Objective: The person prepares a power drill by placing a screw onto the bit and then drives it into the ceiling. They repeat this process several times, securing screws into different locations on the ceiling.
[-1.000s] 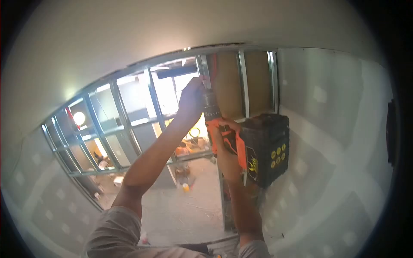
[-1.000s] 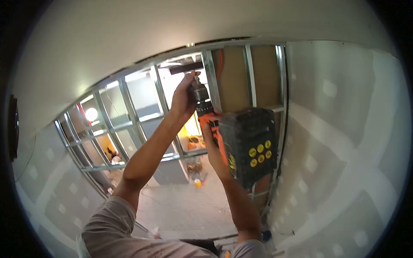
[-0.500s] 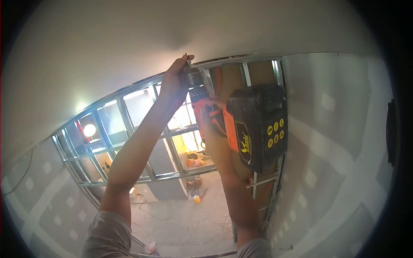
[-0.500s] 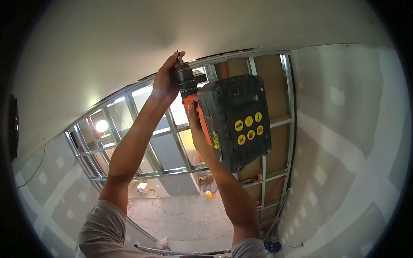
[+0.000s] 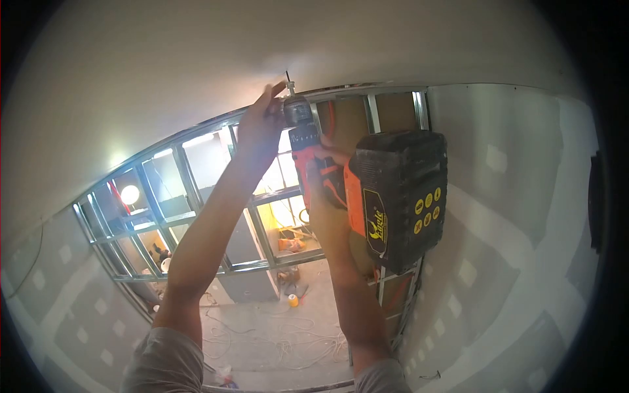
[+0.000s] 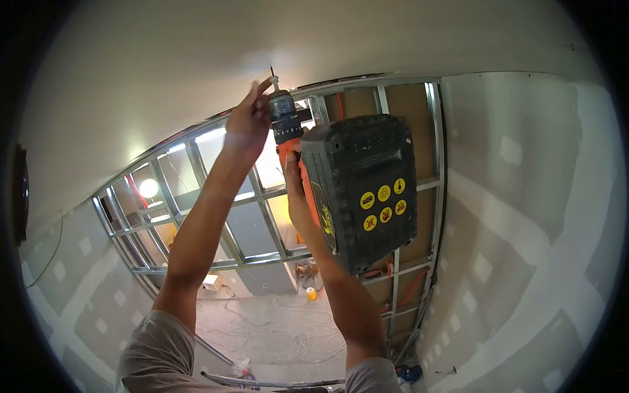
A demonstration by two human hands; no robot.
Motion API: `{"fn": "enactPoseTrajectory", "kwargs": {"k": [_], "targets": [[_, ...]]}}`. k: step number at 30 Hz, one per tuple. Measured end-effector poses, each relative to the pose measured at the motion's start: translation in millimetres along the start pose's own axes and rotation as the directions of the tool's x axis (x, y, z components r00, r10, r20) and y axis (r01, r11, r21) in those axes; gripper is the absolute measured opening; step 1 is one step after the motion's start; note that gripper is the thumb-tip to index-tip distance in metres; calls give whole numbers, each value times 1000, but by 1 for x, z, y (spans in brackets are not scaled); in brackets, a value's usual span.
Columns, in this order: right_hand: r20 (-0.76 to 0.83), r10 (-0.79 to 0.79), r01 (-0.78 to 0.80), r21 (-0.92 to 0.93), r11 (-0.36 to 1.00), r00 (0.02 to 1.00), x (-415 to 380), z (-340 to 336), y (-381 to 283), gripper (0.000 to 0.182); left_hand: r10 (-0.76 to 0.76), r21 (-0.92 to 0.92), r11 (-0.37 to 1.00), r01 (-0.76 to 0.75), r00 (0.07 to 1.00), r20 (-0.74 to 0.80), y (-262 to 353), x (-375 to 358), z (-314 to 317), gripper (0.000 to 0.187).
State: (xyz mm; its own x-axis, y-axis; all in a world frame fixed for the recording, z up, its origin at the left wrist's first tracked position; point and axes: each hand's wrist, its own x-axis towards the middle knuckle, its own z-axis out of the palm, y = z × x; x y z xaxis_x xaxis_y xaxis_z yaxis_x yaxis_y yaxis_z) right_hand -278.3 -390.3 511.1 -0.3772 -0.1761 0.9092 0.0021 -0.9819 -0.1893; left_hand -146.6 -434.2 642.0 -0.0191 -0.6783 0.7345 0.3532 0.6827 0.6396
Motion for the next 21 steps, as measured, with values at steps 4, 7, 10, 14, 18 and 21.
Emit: {"fn": "enactPoseTrajectory", "kwargs": {"k": [4, 7, 10, 14, 18, 21], "targets": [[-35, -31, 29, -64, 998, 999, 13, 4, -11, 23, 167, 66, 984, -165, 986, -22, 67, -75, -25, 100], [-12, -106, 100, -231, 968, 994, 18, 4, -16, 21, 166, -133, 980, -148, 977, 134, 110, -88, -13, 122], [8, -155, 149, -329, 933, 988, 25, 3, -26, 18, 382, 435, 825, -361, 923, 42, 114, -87, -14, 123], [16, -199, 189, -398, 898, 980, 30, 5, -32, 17, 161, 55, 985, -164, 985, 69, 120, -85, -18, 127], [-13, -163, 145, -390, 909, 987, 29, 10, -37, 18, 104, -141, 986, -86, 986, 132, 123, -83, -17, 127], [-7, -177, 161, -380, 911, 984, 32, 8, -35, 18, 105, -149, 985, -87, 987, 120, 122, -81, -16, 126]]}}
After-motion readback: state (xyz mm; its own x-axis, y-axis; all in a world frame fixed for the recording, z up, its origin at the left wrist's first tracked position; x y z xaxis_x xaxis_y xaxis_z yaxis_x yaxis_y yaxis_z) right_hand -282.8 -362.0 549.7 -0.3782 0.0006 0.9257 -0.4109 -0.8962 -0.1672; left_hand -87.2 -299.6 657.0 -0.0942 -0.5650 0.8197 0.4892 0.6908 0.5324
